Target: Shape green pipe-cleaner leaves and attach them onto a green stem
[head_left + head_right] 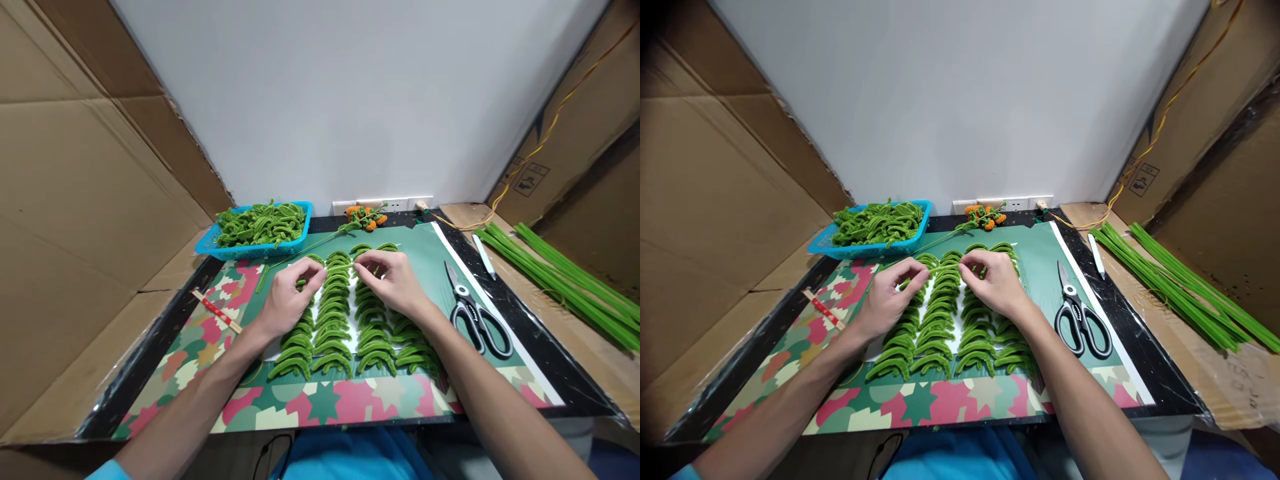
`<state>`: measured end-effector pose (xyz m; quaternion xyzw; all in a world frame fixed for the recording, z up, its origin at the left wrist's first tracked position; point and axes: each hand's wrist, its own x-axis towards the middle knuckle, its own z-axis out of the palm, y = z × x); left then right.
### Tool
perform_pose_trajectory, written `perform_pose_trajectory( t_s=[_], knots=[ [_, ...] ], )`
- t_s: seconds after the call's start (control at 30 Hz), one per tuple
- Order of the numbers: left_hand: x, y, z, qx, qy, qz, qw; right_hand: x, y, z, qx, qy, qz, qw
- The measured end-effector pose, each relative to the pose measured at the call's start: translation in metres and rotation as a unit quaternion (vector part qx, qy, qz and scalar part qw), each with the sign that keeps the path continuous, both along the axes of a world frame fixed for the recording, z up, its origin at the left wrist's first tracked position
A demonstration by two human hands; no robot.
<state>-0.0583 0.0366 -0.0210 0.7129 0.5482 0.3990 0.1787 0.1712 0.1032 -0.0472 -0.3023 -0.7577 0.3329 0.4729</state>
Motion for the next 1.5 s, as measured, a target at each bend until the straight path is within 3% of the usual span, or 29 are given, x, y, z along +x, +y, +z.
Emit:
perform_pose_trajectory(
  t_s=[0.4, 0.63, 0.8, 0.93, 1.1, 1.2, 1.37, 1.5],
  knots=[
    [-0.002, 0.000, -0.003, 0.003, 0.022, -0.036, 0.999, 0.002, -0.001, 0.002, -0.037, 0.045, -0.017, 0.998],
    [-0.002, 0.000, -0.003, 0.022, 0.015, -0.018, 0.999, 0.004, 0.000, 0.006, -0.089, 0.084, -0.009, 0.992],
    [-0.003, 0.000, -0.003, 0.018, 0.009, -0.009, 1.000, 0.006, 0.005, 0.004, -0.128, 0.104, 0.022, 0.986],
    [-0.003, -0.001, -0.003, 0.009, 0.011, -0.044, 0.999, 0.005, 0.008, 0.001, -0.176, 0.096, 0.068, 0.977],
    [-0.003, -0.002, 0.000, -0.044, -0.033, -0.092, 0.994, 0.008, 0.010, 0.004, -0.265, 0.120, 0.152, 0.945],
    [-0.005, -0.002, 0.004, -0.080, -0.037, -0.155, 0.984, 0.014, 0.011, 0.007, -0.305, 0.127, 0.196, 0.923],
    [-0.009, -0.004, 0.011, -0.192, -0.093, -0.249, 0.945, 0.017, 0.009, 0.009, -0.379, 0.132, 0.231, 0.886],
    [-0.013, -0.005, 0.009, -0.223, -0.186, -0.272, 0.917, 0.012, 0.006, 0.013, -0.432, 0.152, 0.253, 0.852]
  ],
)
